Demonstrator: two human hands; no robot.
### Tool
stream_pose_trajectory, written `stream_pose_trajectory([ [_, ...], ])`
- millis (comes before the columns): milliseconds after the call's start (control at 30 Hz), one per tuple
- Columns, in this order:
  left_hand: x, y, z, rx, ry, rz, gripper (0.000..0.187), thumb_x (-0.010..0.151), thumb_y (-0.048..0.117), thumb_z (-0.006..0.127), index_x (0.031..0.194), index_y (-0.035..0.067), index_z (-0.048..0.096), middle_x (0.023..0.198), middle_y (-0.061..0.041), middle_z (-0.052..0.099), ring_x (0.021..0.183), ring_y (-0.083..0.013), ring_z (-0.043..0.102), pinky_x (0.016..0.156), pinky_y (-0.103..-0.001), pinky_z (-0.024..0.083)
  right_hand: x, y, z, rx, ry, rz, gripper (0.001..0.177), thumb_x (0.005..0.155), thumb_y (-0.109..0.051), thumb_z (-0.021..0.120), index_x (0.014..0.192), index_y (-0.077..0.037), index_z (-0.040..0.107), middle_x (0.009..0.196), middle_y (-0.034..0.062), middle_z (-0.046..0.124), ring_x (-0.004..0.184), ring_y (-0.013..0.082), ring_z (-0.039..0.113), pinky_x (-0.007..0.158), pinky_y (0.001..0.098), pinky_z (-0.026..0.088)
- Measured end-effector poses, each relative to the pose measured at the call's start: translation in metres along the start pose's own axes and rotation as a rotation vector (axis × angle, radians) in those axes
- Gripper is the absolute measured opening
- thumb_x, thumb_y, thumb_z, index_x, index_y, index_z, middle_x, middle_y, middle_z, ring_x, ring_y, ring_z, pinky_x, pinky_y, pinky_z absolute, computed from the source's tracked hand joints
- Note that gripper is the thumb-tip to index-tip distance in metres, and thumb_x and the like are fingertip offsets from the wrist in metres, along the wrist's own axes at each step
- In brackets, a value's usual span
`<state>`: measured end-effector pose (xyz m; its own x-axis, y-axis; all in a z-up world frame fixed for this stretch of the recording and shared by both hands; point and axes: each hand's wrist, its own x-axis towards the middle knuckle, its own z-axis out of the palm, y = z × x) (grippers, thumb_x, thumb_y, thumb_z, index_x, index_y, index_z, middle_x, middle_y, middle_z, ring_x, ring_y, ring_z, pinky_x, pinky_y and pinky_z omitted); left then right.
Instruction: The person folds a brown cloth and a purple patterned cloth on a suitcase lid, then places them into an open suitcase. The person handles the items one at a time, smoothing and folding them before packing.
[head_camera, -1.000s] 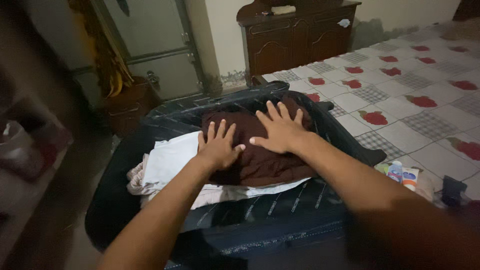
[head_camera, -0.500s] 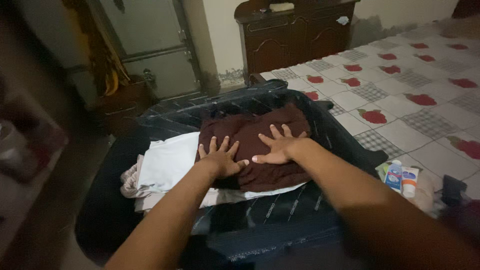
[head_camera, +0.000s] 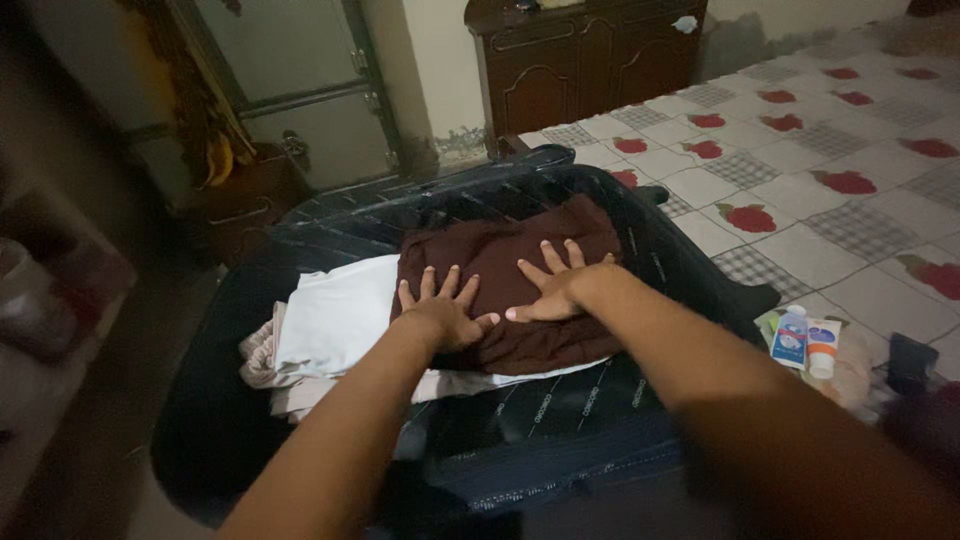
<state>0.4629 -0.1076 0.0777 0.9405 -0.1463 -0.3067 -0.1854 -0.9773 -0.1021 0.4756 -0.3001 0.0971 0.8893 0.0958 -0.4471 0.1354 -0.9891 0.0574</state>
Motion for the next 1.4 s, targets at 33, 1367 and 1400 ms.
stream_pose_trajectory([
  [33, -0.001, 0.000, 0.000, -0.002, 0.002, 0.001, 0.085, 0.095, 0.074, 0.031, 0.166, 0.035, 0.003, 0.174, 0.000, -0.009, 0.159, -0.0357, -0.012, 0.124, -0.066, -0.004, 0.000, -0.001, 0.000, 0.000, 0.002, 0.001, 0.109, 0.077, -0.092, 0.040, 0.164, -0.045, -0.006, 0.173, -0.0011, -0.022, 0.159, 0.0355, -0.019, 0.121, 0.0762, 0.002],
  [1367, -0.042, 0.029, -0.071, -1.949, 0.282, 0.330, 0.070, 0.092, 0.054, 0.055, 0.150, 0.015, 0.042, 0.153, -0.004, 0.049, 0.128, -0.0271, 0.054, 0.104, -0.051, 0.044, -0.102, 0.021, -0.052, 1.713, 0.530, -0.596, 0.079, 0.093, -0.063, 0.044, 0.149, -0.007, 0.044, 0.146, 0.0173, 0.052, 0.135, 0.0320, 0.050, 0.106, 0.0571, 0.045],
  [1400, -0.053, 0.034, -0.075, -1.981, 0.274, 0.345, 0.071, 0.092, 0.055, 0.053, 0.149, 0.015, 0.043, 0.152, -0.005, 0.050, 0.127, -0.0274, 0.055, 0.104, -0.051, 0.044, -0.113, 0.023, -0.052, 1.742, 0.528, -0.623, 0.080, 0.093, -0.064, 0.044, 0.149, -0.007, 0.044, 0.146, 0.0178, 0.052, 0.135, 0.0323, 0.051, 0.107, 0.0571, 0.046],
])
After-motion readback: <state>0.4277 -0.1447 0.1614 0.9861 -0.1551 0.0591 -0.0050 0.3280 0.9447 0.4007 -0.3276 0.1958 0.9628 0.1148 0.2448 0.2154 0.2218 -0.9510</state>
